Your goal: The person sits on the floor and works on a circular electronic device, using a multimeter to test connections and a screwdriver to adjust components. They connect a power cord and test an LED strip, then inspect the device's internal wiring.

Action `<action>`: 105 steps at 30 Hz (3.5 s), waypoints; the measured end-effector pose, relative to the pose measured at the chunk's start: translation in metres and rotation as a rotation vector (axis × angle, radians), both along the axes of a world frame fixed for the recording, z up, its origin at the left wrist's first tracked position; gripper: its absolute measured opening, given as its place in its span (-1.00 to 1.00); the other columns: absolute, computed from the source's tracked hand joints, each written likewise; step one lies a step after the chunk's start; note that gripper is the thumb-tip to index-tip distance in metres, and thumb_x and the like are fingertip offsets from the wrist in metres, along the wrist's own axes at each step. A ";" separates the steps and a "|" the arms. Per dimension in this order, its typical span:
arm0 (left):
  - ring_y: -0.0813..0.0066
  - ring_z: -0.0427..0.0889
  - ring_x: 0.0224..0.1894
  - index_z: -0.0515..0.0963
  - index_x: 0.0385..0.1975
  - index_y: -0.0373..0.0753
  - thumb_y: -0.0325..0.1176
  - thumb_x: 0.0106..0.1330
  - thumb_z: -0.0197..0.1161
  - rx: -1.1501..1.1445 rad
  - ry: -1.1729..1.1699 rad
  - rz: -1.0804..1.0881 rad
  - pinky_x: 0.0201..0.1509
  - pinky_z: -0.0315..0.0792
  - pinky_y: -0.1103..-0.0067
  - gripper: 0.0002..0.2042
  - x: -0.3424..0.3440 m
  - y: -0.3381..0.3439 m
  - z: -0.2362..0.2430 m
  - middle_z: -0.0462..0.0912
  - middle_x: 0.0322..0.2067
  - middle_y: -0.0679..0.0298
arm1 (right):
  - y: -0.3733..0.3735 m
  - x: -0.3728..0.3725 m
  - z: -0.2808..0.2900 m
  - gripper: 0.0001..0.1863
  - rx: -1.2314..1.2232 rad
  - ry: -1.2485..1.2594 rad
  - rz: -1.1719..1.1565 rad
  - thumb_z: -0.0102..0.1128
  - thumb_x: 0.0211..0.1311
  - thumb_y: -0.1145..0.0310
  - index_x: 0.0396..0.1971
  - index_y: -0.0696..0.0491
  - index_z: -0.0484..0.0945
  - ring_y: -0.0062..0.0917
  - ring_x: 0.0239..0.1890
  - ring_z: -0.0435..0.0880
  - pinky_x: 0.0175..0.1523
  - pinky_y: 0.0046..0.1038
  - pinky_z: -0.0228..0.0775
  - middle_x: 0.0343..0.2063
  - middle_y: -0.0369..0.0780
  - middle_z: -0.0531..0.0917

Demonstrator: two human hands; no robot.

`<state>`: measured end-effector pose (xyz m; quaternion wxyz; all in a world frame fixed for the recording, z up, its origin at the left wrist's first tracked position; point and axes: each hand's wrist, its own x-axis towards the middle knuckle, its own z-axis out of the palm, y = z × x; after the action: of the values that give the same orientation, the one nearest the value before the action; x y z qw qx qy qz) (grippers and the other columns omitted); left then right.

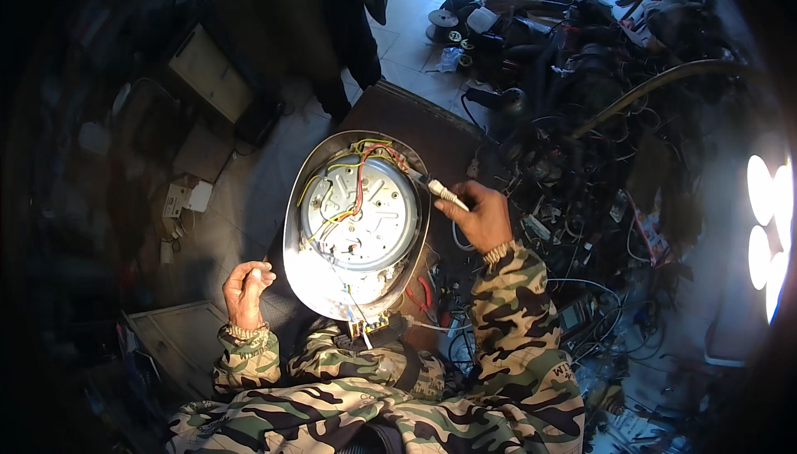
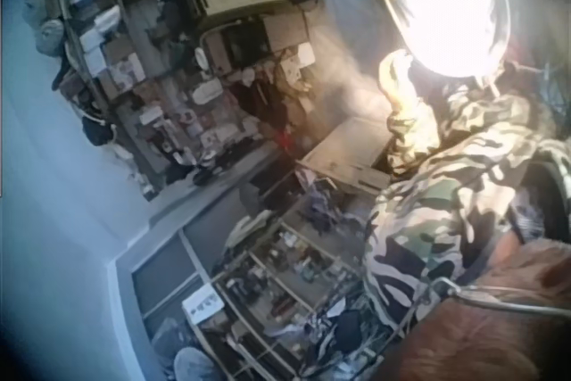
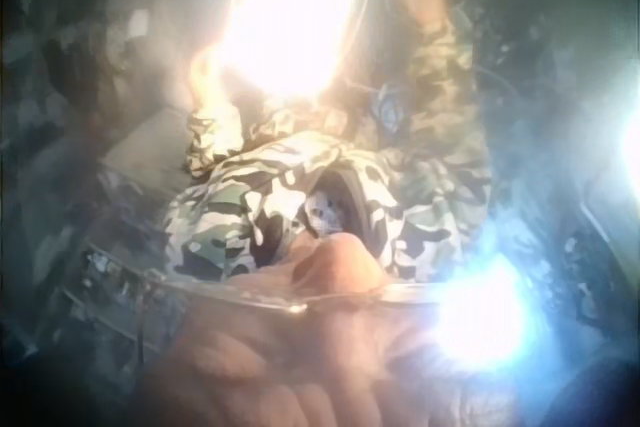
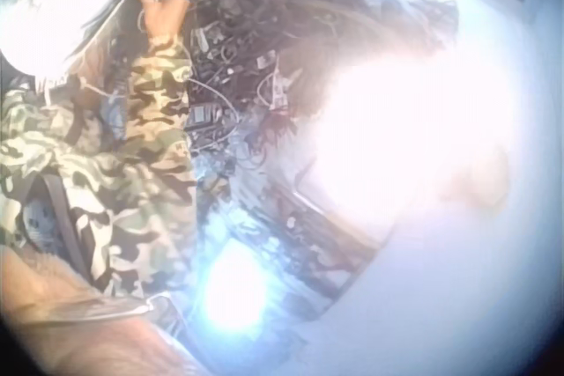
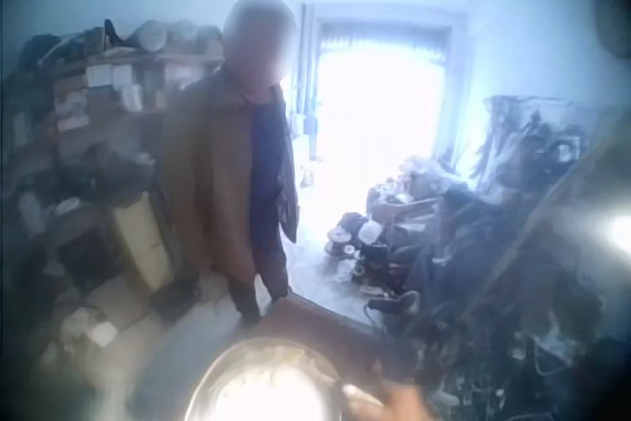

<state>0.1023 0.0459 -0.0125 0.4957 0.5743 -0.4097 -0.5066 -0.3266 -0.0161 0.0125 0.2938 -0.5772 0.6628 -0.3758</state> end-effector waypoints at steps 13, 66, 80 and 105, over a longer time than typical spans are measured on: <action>0.57 0.65 -0.25 0.58 -0.09 -0.34 -0.40 0.45 0.17 0.270 -0.030 -0.143 -0.14 0.55 0.65 -0.83 0.025 0.023 -0.071 0.68 -0.25 0.26 | 0.174 -0.005 -0.043 -0.68 0.096 -0.052 -0.353 0.48 0.10 0.37 -0.22 0.25 0.64 -0.40 -0.25 0.72 -0.12 -0.41 0.52 -0.33 -0.08 0.70; 0.34 0.71 -0.20 0.57 -0.05 -0.44 -0.35 0.28 0.43 -0.160 -0.230 -0.902 -0.08 0.55 0.53 -0.65 0.018 0.054 0.015 0.71 -0.23 0.05 | 0.217 -0.008 0.073 -0.75 -0.688 0.246 -0.994 0.12 0.46 0.40 -0.01 0.24 0.56 -0.41 -0.17 0.68 0.02 -0.41 0.56 -0.08 -0.02 0.68; 0.32 0.69 -0.08 0.46 0.04 -0.33 -0.33 0.48 0.18 0.212 0.921 -0.253 0.03 0.66 0.29 -0.74 0.028 0.062 -0.028 0.63 -0.08 0.14 | 0.258 -0.057 0.147 -0.65 -0.665 0.987 -1.065 -0.01 0.53 0.14 -0.15 0.16 0.56 -0.61 -0.48 0.63 -0.40 -0.62 0.42 -0.43 -0.26 0.68; 0.40 0.62 -0.06 0.51 0.01 -0.34 -0.32 0.47 0.18 0.243 0.826 -0.209 0.15 0.51 0.40 -0.75 0.004 0.048 -0.031 0.64 -0.13 0.21 | 0.331 -0.149 0.147 -0.58 -0.591 -0.401 -0.569 0.03 0.52 0.19 0.21 0.13 0.42 -0.73 -0.54 0.45 -0.46 -0.68 0.28 -0.33 -0.25 0.61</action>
<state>0.1063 0.0943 -0.0438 0.4929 0.3333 -0.1703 -0.7855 -0.4756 0.3146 0.1597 0.1242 -0.3473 0.5893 -0.7188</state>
